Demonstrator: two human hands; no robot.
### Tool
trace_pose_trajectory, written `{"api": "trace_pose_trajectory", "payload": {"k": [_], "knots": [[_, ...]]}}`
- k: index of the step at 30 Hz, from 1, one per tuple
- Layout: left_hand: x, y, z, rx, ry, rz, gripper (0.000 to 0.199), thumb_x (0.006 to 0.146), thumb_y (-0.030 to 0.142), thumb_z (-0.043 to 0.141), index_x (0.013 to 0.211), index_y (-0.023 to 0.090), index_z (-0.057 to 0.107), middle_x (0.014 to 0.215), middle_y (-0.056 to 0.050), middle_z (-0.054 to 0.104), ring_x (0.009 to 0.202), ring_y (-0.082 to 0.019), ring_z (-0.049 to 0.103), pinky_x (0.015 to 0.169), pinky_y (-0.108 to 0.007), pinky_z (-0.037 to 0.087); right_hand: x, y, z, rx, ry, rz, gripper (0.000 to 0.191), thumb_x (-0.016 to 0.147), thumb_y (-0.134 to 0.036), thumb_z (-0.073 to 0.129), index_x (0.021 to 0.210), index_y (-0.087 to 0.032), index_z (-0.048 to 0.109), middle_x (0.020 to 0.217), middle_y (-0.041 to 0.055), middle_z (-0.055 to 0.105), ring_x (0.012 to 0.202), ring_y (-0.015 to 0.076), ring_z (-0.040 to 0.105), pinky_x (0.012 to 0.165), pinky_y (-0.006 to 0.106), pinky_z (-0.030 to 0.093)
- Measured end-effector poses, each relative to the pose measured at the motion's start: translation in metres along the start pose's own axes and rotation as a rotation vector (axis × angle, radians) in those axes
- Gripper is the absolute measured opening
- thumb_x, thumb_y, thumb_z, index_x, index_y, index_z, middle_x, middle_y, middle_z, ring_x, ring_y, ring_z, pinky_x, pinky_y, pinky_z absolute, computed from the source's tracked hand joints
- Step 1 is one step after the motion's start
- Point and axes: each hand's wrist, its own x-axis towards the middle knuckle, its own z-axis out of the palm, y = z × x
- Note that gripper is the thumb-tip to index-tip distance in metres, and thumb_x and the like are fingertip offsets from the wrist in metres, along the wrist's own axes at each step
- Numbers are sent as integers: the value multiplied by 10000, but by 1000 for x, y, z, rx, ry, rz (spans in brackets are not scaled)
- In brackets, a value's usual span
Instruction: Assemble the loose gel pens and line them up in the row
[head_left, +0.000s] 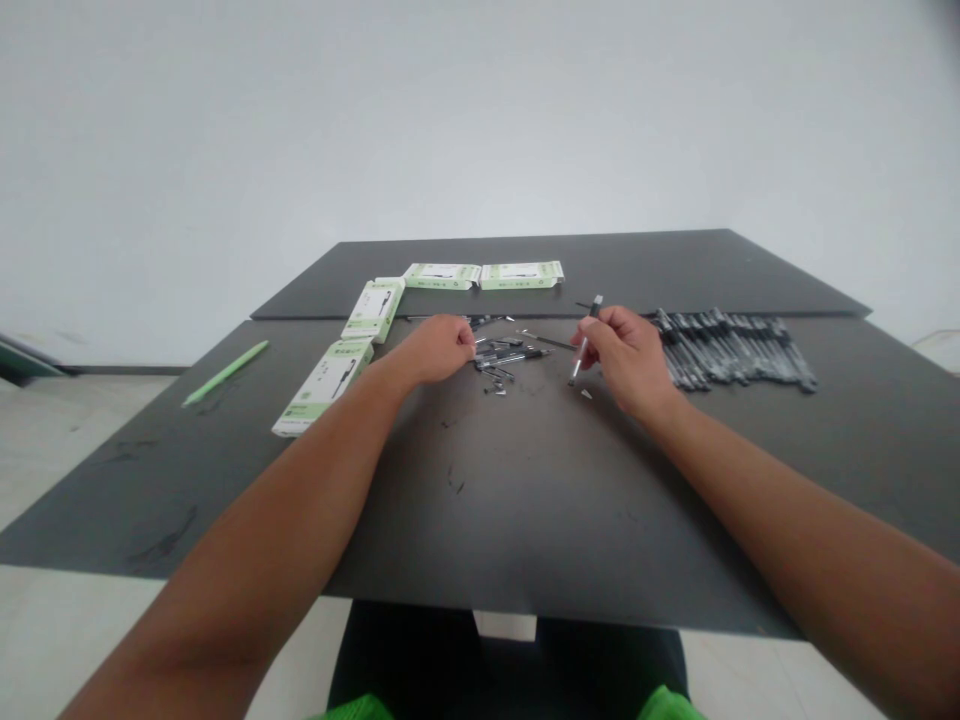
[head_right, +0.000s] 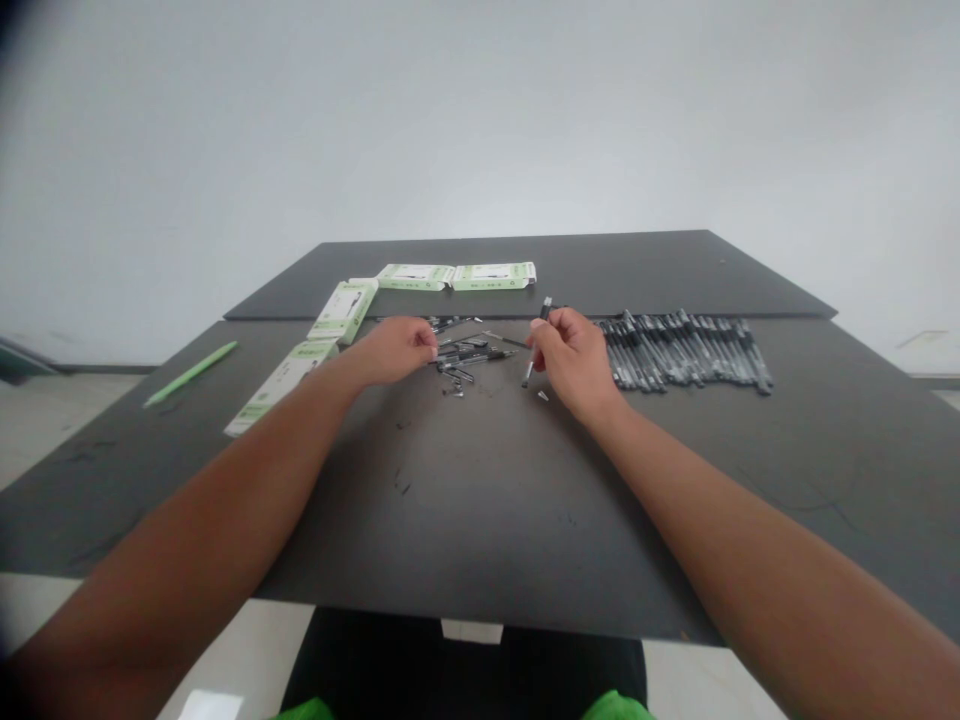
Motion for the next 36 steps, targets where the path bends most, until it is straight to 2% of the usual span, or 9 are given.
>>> {"api": "trace_pose_trajectory", "payload": {"k": [6, 10, 13, 15, 17, 22, 27, 31, 36], "knots": [[0, 6, -2, -245, 188, -86, 118, 870, 279, 734, 906, 186, 798, 856, -76, 793, 816, -225, 701, 849, -391, 584, 0, 2, 0, -4, -10, 3, 272, 988, -423, 644, 780, -249, 653, 673, 21, 695, 607, 203, 657, 646, 355, 561], [1, 18, -1, -638, 312, -123, 84, 905, 260, 746, 925, 178, 746, 887, -47, 760, 761, -156, 631, 792, -340, 565, 0, 1, -1, -7, -17, -9, 270, 986, -404, 647, 774, -239, 672, 652, 18, 683, 597, 204, 653, 638, 353, 545], [0, 30, 0, -1022, 298, -121, 95, 937, 248, 743, 899, 184, 685, 779, -7, 647, 641, -102, 524, 612, -261, 468, 0, 1, -1, 0, -29, -15, 268, 981, -407, 659, 778, -234, 680, 666, 22, 694, 608, 201, 648, 639, 350, 531], [-1, 38, 1, -1247, 261, -93, 152, 949, 268, 766, 896, 186, 649, 727, 22, 564, 612, -83, 499, 579, -233, 436, -2, 0, 0, 4, -48, -28, 271, 980, -411, 670, 781, -228, 684, 653, 18, 677, 604, 192, 622, 629, 342, 502], [-3, 47, 2, -1379, 237, -54, 218, 954, 286, 787, 866, 181, 618, 736, 25, 556, 607, -71, 503, 567, -219, 426, -4, -1, 0, -9, -82, -50, 274, 982, -417, 678, 789, -222, 684, 629, 4, 637, 590, 178, 572, 612, 332, 454], [-10, 64, 6, -1420, 209, -33, 282, 989, 333, 773, 828, 182, 598, 737, 6, 609, 605, -77, 549, 571, -219, 443, -12, -3, 2, -107, -200, -181, 258, 986, -411, 686, 823, -210, 685, 696, -9, 595, 657, 161, 511, 647, 322, 395], [-18, 78, 11, -1418, 169, -48, 208, 968, 291, 757, 861, 170, 626, 794, -14, 679, 618, -81, 601, 566, -224, 454, -14, -4, 3, -178, -294, -246, 274, 1017, -411, 664, 842, -202, 701, 724, -12, 581, 685, 158, 505, 655, 316, 378], [-20, 83, 18, -1428, 112, -69, 136, 938, 256, 750, 933, 159, 655, 812, -20, 711, 609, -89, 623, 555, -230, 451, -14, -4, 3, -192, -320, -280, 295, 1025, -409, 660, 813, -205, 671, 717, -17, 557, 686, 154, 490, 648, 309, 367], [-19, 84, 23, -1426, 110, -74, 133, 931, 253, 750, 951, 156, 662, 816, -21, 722, 608, -92, 631, 553, -233, 447, -13, -3, 2, -218, -323, -314, 295, 1032, -395, 653, 804, -209, 661, 724, -13, 565, 697, 157, 502, 664, 308, 372]]}}
